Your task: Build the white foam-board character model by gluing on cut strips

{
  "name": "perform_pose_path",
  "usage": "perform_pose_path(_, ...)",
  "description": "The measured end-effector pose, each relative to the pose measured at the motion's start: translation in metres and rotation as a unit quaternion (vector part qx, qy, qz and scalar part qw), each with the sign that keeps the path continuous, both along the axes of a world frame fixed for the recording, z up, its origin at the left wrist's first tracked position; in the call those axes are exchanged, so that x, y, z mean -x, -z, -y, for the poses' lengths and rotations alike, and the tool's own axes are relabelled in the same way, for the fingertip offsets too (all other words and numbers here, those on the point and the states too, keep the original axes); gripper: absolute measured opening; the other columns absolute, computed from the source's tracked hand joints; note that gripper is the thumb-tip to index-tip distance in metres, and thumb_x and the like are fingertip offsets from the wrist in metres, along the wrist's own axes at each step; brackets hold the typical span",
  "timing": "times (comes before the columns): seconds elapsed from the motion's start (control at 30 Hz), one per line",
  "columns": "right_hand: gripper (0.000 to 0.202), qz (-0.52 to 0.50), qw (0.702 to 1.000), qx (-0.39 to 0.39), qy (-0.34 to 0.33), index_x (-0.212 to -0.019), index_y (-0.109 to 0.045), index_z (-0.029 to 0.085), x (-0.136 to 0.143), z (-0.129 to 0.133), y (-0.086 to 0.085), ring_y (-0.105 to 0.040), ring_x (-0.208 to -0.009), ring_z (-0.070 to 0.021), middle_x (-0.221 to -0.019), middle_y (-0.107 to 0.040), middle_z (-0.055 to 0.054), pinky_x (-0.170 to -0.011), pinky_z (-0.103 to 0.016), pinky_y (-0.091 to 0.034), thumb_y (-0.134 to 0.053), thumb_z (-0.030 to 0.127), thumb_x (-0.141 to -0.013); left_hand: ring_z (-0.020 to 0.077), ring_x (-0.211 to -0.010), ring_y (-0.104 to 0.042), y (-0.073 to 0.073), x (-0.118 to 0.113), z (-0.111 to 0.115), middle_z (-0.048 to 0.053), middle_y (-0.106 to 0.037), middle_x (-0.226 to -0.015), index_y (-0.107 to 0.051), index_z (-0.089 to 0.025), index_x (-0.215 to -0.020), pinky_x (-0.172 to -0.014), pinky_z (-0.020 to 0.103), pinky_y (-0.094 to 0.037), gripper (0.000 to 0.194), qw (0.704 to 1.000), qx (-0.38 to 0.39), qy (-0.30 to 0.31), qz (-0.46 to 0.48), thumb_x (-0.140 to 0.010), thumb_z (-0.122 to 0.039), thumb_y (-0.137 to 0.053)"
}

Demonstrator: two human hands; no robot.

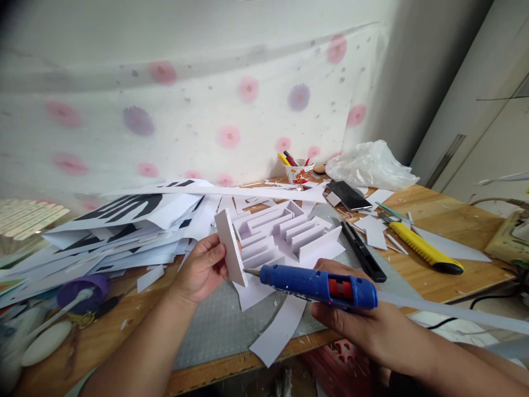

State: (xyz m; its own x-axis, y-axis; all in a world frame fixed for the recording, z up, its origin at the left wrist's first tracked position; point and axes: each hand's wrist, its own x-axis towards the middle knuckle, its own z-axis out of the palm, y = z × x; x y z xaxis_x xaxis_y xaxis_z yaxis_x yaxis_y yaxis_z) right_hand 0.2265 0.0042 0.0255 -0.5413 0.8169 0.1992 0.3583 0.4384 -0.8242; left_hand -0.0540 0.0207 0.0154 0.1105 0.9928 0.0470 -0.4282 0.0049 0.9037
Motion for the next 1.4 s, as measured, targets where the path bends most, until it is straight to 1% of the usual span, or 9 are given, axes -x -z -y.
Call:
perform_pose_path(0.2, 0.016, -0.020, 1.000, 0.000, 0.010, -0.087, -0.066, 0.027, 0.002, -0.001, 0.004, -0.062, -0.066, -0.0205, -0.074, -0.065, -0.001, -0.052, -0.029, -0.053, -0.061, 0.039, -0.079, 0.0044, -0.035, -0.047, -0.002, -0.001, 0.001, -0.001, -0.060, -0.053, -0.063, -0.011, -0.070, -0.036, 0.015, -0.036, 0.036, 1.000, 0.009, -0.009, -0.014, -0.059, -0.040, -0.081)
perform_pose_path(0.33, 0.018, -0.018, 1.000, -0.008, 0.015, -0.091, -0.067, 0.028, 0.001, -0.002, 0.004, -0.063, -0.068, -0.0208, -0.077, -0.066, -0.001, -0.054, -0.029, -0.054, -0.062, 0.039, -0.078, 0.0048, -0.037, -0.046, -0.003, -0.002, 0.002, 0.000, -0.059, -0.054, -0.063, -0.011, -0.071, -0.036, 0.015, -0.036, 0.038, 1.000, 0.007, -0.015, -0.027, -0.058, -0.041, -0.081)
perform_pose_path(0.47, 0.016, -0.013, 1.000, -0.004, 0.009, -0.084, -0.065, 0.026, 0.001, -0.001, 0.004, -0.062, -0.067, -0.0194, -0.076, -0.065, -0.001, -0.055, -0.029, -0.054, -0.060, 0.040, -0.080, 0.0049, -0.037, -0.047, -0.004, -0.002, 0.002, 0.000, -0.059, -0.053, -0.064, -0.010, -0.070, -0.037, 0.015, -0.035, 0.038, 1.000, 0.009, -0.011, -0.026, -0.058, -0.041, -0.082)
perform_pose_path(0.63, 0.022, -0.017, 0.999, -0.008, 0.033, -0.075, -0.062, 0.023, 0.003, 0.002, -0.001, -0.061, -0.066, -0.0191, -0.073, -0.064, -0.002, -0.053, -0.028, -0.053, -0.062, 0.045, -0.077, 0.0044, -0.035, -0.048, -0.004, -0.002, 0.001, -0.001, -0.060, -0.052, -0.065, -0.010, -0.072, -0.036, 0.014, -0.035, 0.035, 1.000, 0.006, -0.009, -0.005, -0.059, -0.037, -0.082)
perform_pose_path(0.7, 0.022, -0.002, 0.999, -0.007, 0.031, -0.073, -0.061, 0.023, 0.003, 0.002, -0.004, -0.061, -0.066, -0.0185, -0.073, -0.063, -0.002, -0.054, -0.027, -0.053, -0.062, 0.044, -0.077, 0.0042, -0.034, -0.048, -0.003, -0.001, 0.000, -0.001, -0.061, -0.052, -0.065, -0.011, -0.073, -0.036, 0.014, -0.035, 0.033, 1.000, 0.008, -0.010, 0.002, -0.060, -0.036, -0.082)
perform_pose_path(0.83, 0.020, 0.031, 0.999, -0.015, 0.011, -0.073, -0.060, 0.023, 0.002, 0.001, -0.007, -0.060, -0.064, -0.0174, -0.071, -0.062, -0.001, -0.057, -0.028, -0.054, -0.059, 0.042, -0.079, 0.0049, -0.035, -0.048, -0.003, -0.001, 0.001, -0.001, -0.060, -0.051, -0.065, -0.011, -0.075, -0.036, 0.014, -0.035, 0.033, 1.000, 0.000, -0.008, 0.010, -0.060, -0.035, -0.082)
perform_pose_path(0.93, 0.019, 0.030, 0.999, -0.025, 0.005, -0.074, -0.061, 0.023, 0.002, 0.001, -0.006, -0.059, -0.063, -0.0175, -0.068, -0.061, -0.001, -0.056, -0.028, -0.054, -0.060, 0.041, -0.079, 0.0052, -0.035, -0.048, -0.003, -0.001, 0.000, -0.002, -0.060, -0.050, -0.065, -0.011, -0.074, -0.036, 0.014, -0.036, 0.031, 1.000, -0.002, -0.008, 0.013, -0.060, -0.034, -0.082)
perform_pose_path(1.17, 0.017, 0.029, 0.999, -0.016, 0.003, -0.075, -0.063, 0.024, 0.004, 0.000, -0.006, -0.061, -0.069, -0.0200, -0.074, -0.064, -0.002, -0.057, -0.029, -0.054, -0.059, 0.040, -0.079, 0.0047, -0.034, -0.048, -0.002, 0.000, -0.001, -0.002, -0.059, -0.049, -0.063, -0.012, -0.072, -0.036, 0.014, -0.035, 0.031, 1.000, -0.004, 0.002, 0.017, -0.061, -0.035, -0.081)
perform_pose_path(1.4, 0.018, 0.028, 0.999, -0.009, 0.023, -0.075, -0.061, 0.024, 0.004, 0.001, -0.002, -0.059, -0.066, -0.0188, -0.072, -0.062, -0.001, -0.060, -0.029, -0.054, -0.058, 0.042, -0.080, 0.0044, -0.035, -0.048, -0.001, 0.001, -0.001, -0.003, -0.058, -0.048, -0.063, -0.011, -0.072, -0.036, 0.013, -0.035, 0.031, 1.000, 0.000, -0.002, 0.018, -0.061, -0.035, -0.081)
